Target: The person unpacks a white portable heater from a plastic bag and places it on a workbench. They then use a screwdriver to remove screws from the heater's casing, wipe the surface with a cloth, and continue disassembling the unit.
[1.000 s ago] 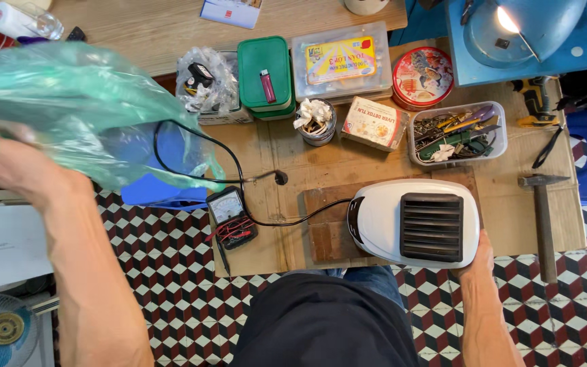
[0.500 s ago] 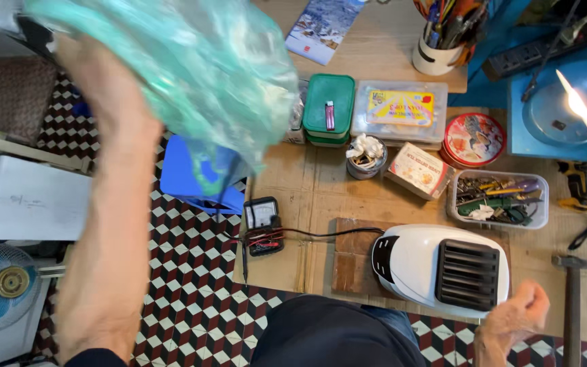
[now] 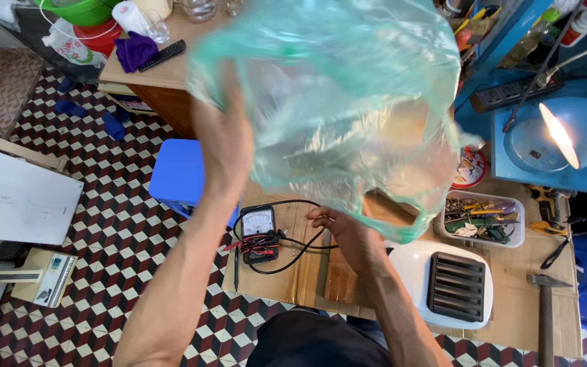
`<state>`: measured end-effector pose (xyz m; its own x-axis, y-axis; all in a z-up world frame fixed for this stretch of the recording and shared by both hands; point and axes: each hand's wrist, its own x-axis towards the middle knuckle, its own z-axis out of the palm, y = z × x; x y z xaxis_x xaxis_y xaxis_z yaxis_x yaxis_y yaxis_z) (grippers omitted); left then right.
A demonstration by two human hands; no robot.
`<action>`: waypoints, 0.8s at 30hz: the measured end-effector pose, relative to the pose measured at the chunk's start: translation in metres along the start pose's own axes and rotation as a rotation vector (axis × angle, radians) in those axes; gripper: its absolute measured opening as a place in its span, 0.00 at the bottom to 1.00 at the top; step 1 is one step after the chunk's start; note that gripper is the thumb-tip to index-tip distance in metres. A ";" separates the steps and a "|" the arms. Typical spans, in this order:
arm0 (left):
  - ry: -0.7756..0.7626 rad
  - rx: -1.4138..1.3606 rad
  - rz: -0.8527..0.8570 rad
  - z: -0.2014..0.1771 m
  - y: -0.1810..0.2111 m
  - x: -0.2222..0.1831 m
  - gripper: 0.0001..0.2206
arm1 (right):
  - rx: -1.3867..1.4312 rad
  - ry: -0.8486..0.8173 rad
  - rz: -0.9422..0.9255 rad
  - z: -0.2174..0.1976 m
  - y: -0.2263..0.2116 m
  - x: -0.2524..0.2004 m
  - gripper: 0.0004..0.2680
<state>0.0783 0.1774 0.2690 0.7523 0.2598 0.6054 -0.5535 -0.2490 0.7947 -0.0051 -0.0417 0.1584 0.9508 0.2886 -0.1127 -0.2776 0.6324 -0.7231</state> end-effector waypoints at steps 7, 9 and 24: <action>-1.020 0.409 -0.434 0.055 -0.008 -0.180 0.18 | -0.784 0.401 0.051 -0.055 -0.001 -0.008 0.20; -1.053 0.113 -0.470 0.048 -0.012 -0.187 0.24 | -0.937 0.505 0.142 -0.081 0.004 -0.023 0.15; -0.705 -0.014 -0.687 0.076 -0.052 -0.244 0.25 | -0.754 0.263 -0.059 -0.082 -0.009 -0.084 0.09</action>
<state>-0.0488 0.0559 0.0764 0.9503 -0.2731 -0.1493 0.0831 -0.2396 0.9673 -0.0712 -0.1299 0.1185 0.9883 0.0316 -0.1489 -0.1476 -0.0418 -0.9882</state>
